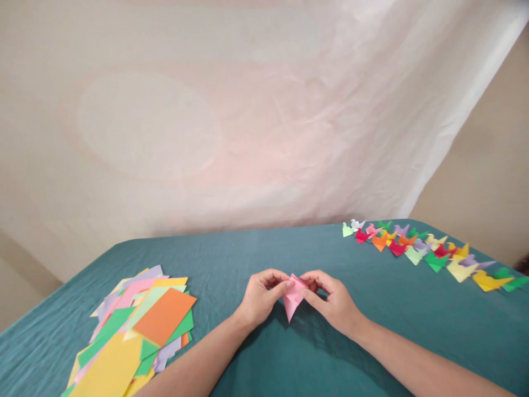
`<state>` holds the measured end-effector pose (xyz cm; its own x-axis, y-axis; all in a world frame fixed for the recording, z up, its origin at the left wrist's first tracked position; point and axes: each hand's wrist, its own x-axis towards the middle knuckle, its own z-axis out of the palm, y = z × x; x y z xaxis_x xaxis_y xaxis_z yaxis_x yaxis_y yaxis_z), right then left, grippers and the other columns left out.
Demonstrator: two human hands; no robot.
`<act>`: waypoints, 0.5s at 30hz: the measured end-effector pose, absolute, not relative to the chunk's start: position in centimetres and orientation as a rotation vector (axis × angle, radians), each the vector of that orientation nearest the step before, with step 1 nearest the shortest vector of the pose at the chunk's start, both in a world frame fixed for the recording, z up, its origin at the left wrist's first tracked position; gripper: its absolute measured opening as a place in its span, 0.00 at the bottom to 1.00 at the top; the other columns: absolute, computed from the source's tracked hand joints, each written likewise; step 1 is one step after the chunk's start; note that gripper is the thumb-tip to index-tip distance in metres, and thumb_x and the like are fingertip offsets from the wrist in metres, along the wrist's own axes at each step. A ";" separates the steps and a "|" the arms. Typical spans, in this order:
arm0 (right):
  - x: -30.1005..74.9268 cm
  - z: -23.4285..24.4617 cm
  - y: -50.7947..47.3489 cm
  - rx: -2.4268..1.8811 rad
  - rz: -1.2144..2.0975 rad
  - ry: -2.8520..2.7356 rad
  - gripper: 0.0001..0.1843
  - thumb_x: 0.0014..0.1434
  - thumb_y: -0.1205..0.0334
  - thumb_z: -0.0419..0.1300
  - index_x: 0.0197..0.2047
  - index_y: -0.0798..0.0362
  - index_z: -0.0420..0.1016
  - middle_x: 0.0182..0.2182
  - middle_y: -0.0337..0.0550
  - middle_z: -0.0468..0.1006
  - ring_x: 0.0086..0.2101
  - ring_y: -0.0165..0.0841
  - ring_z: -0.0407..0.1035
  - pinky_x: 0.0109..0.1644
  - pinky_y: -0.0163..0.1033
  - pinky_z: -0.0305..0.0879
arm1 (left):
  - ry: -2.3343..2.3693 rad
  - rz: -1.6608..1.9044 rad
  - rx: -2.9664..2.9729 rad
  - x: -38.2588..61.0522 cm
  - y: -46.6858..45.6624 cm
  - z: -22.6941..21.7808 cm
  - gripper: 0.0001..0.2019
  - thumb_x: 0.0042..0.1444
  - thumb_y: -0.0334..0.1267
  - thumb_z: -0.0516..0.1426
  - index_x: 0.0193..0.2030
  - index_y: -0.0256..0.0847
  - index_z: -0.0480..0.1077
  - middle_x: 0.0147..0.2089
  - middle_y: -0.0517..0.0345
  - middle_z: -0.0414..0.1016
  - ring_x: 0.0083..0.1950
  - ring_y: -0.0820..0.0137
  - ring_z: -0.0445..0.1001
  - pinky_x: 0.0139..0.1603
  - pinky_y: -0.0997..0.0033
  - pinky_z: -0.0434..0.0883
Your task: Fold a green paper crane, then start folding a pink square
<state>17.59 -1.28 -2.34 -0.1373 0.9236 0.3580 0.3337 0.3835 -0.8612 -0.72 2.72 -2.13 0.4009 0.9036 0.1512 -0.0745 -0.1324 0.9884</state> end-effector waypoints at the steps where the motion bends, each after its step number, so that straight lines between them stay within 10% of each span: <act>1: 17.6 -2.3 -1.3 -1.123 0.770 -1.679 0.12 0.57 0.55 0.57 0.40 0.54 0.70 0.28 0.39 0.72 0.27 0.29 0.66 0.32 0.34 0.64 | 0.789 1.013 1.453 -0.7 2.7 -2.2 0.10 0.50 0.40 0.61 0.32 0.34 0.72 0.31 0.56 0.74 0.31 0.73 0.70 0.34 0.76 0.66; 15: 17.6 -2.0 -1.3 -1.150 0.775 -1.762 0.15 0.59 0.52 0.52 0.31 0.54 0.72 0.23 0.37 0.70 0.25 0.29 0.63 0.30 0.33 0.60 | 0.809 1.013 1.447 -0.6 2.5 -1.9 0.13 0.48 0.41 0.62 0.37 0.36 0.70 0.32 0.56 0.76 0.32 0.72 0.73 0.35 0.74 0.67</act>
